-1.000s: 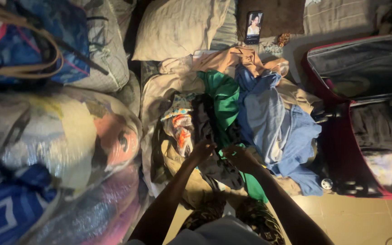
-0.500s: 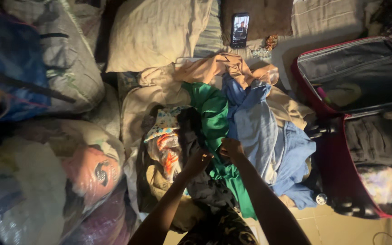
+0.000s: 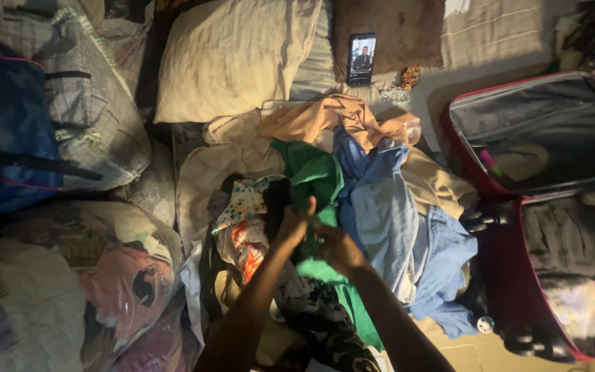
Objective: The person folds a pair of dark pants, a white fabric item, a green shirt, and a blue garment by hand before placing them into an open red suitcase on a bed.
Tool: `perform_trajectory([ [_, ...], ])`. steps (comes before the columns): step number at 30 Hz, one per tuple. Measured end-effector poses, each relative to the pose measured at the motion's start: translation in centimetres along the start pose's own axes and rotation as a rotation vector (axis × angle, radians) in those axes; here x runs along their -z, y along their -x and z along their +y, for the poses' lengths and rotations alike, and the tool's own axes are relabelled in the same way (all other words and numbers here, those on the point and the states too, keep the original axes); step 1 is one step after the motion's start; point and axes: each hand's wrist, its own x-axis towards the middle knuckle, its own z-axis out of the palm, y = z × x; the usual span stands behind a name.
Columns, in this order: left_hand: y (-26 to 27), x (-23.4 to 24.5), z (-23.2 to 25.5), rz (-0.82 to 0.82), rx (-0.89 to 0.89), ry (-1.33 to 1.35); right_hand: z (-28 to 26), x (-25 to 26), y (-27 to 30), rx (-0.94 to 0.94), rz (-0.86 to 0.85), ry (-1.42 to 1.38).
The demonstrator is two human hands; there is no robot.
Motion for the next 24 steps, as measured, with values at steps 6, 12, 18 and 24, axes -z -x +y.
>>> perform_trajectory([
  [6,0.2,-1.2,-6.6,-0.452,0.471,0.175,-4.3,-5.9,6.8,0.053,-0.227,0.406],
  [12,0.4,-1.4,-9.3,-0.406,-0.221,0.021,-10.3,-8.9,14.0,-0.171,-0.243,0.123],
  [18,10.4,2.9,4.4,-0.591,-0.068,0.59,-10.0,-7.4,20.1,0.139,0.504,0.509],
  [24,17.0,0.7,12.7,-0.936,-0.296,0.698,0.0,-3.1,22.5,0.364,0.473,0.665],
])
